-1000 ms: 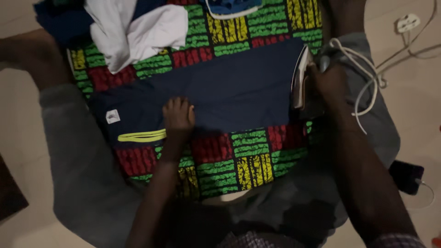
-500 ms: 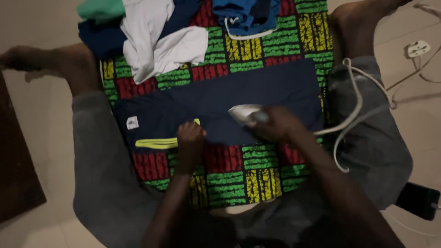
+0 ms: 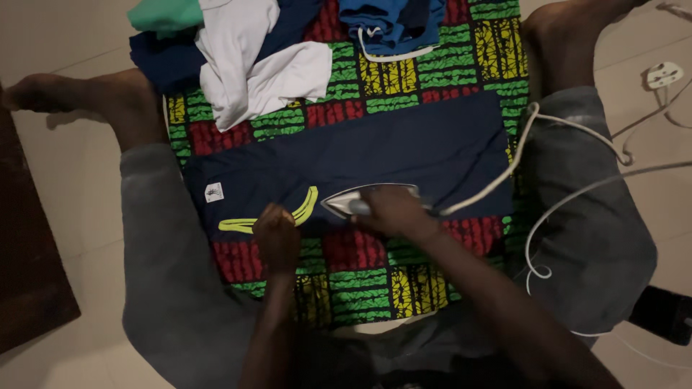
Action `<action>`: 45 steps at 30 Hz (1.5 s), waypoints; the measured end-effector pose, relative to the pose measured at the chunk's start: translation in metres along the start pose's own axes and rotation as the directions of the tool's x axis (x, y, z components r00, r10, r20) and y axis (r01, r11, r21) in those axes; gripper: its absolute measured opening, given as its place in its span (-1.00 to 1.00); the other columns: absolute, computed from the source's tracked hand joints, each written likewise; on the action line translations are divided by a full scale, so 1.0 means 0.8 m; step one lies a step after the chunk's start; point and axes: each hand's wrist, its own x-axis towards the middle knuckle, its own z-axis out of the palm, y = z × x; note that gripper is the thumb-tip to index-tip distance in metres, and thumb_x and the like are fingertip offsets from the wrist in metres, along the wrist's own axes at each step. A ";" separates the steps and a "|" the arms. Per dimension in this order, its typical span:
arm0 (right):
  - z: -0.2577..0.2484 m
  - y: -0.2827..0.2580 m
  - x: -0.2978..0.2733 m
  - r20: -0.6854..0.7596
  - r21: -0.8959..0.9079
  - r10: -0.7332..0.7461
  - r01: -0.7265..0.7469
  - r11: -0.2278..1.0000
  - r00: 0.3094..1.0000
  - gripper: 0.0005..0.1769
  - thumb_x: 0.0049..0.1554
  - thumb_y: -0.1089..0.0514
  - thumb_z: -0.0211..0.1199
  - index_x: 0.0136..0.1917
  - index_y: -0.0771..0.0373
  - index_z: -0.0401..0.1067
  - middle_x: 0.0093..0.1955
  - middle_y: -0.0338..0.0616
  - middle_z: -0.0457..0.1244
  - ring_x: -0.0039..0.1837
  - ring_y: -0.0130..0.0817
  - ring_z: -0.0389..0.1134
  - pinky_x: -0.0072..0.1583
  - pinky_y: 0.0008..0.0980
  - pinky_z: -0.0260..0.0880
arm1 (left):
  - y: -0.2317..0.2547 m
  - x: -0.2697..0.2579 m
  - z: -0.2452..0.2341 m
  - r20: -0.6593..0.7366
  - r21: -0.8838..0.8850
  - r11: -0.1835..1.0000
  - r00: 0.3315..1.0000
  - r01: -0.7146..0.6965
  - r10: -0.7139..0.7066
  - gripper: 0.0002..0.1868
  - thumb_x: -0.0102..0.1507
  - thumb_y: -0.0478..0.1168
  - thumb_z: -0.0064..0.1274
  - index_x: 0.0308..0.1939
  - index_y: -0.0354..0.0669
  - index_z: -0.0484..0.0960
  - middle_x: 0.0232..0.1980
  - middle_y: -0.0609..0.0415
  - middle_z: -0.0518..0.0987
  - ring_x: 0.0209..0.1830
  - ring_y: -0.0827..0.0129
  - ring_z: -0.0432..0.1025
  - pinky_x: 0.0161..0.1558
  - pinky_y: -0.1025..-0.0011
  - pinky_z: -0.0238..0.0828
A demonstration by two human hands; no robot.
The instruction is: The person irons a blue shirt on a patterned cloth on the floor, smoothing the fabric by hand and moving the iron over different sections before folding the shirt.
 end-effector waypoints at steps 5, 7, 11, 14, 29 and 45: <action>-0.037 0.038 -0.030 0.230 -0.002 0.272 -0.279 0.960 0.934 -0.38 0.09 -0.36 0.23 0.13 0.17 0.47 0.01 0.05 0.40 0.04 0.01 0.46 0.07 0.00 0.44 | 0.022 -0.005 0.006 0.029 -0.025 0.959 0.959 0.284 -0.283 -0.71 0.25 -0.35 -0.24 -0.59 -0.24 0.38 -0.57 -0.07 0.39 -0.58 0.16 0.33 -0.48 0.24 0.17; -0.044 0.048 -0.037 0.221 -0.058 0.340 -0.336 0.940 0.914 -0.43 0.13 -0.36 0.19 0.11 0.13 0.51 -0.03 0.08 0.42 -0.01 0.07 0.47 0.07 0.01 0.43 | 0.019 -0.009 0.011 0.062 -0.069 0.888 0.890 0.455 -0.451 -0.73 0.22 -0.34 -0.20 -0.60 -0.22 0.43 -0.61 -0.07 0.40 -0.58 0.13 0.33 -0.49 0.24 0.19; -0.039 0.047 -0.048 0.091 -0.080 0.317 -0.310 0.947 0.944 -0.40 0.12 -0.40 0.21 0.11 0.13 0.50 -0.07 0.09 0.42 -0.02 0.10 0.45 0.04 0.03 0.41 | 0.008 -0.021 0.028 0.078 0.039 0.998 0.996 -0.044 0.040 -0.77 0.25 -0.38 -0.16 -0.53 -0.27 0.44 -0.44 -0.08 0.42 -0.39 0.06 0.37 -0.30 0.17 0.25; -0.044 0.047 -0.061 0.069 0.002 0.283 -0.284 0.959 0.957 -0.42 0.09 -0.36 0.25 0.14 0.10 0.49 -0.10 0.10 0.42 -0.04 0.12 0.45 0.02 0.01 0.40 | 0.006 -0.031 0.026 0.055 0.186 0.981 0.997 -0.056 0.047 -0.86 0.20 -0.40 -0.12 -0.43 -0.24 0.53 -0.30 -0.09 0.49 -0.19 0.00 0.38 -0.11 0.10 0.30; -0.039 0.027 -0.057 -0.098 0.043 -0.082 0.086 0.995 0.992 -0.61 0.13 -0.09 0.30 0.06 0.23 0.45 -0.07 0.06 0.35 0.01 0.13 0.38 0.00 0.02 0.34 | -0.033 -0.026 -0.007 -0.432 0.332 0.767 0.811 0.549 -0.393 -0.59 0.19 -0.33 0.16 0.14 -0.22 0.57 0.25 -0.18 0.44 0.27 -0.15 0.28 0.25 -0.01 0.21; -0.011 -0.043 -0.003 0.122 -0.058 -0.015 0.022 0.998 0.992 -0.50 0.11 -0.15 0.29 0.25 0.09 0.43 0.11 -0.03 0.37 0.15 0.00 0.41 0.11 -0.04 0.39 | -0.017 -0.004 -0.027 -0.434 0.269 0.686 0.721 0.676 -0.540 -0.49 0.21 -0.25 0.09 0.27 -0.16 0.51 0.35 -0.16 0.44 0.34 -0.07 0.29 0.28 0.08 0.22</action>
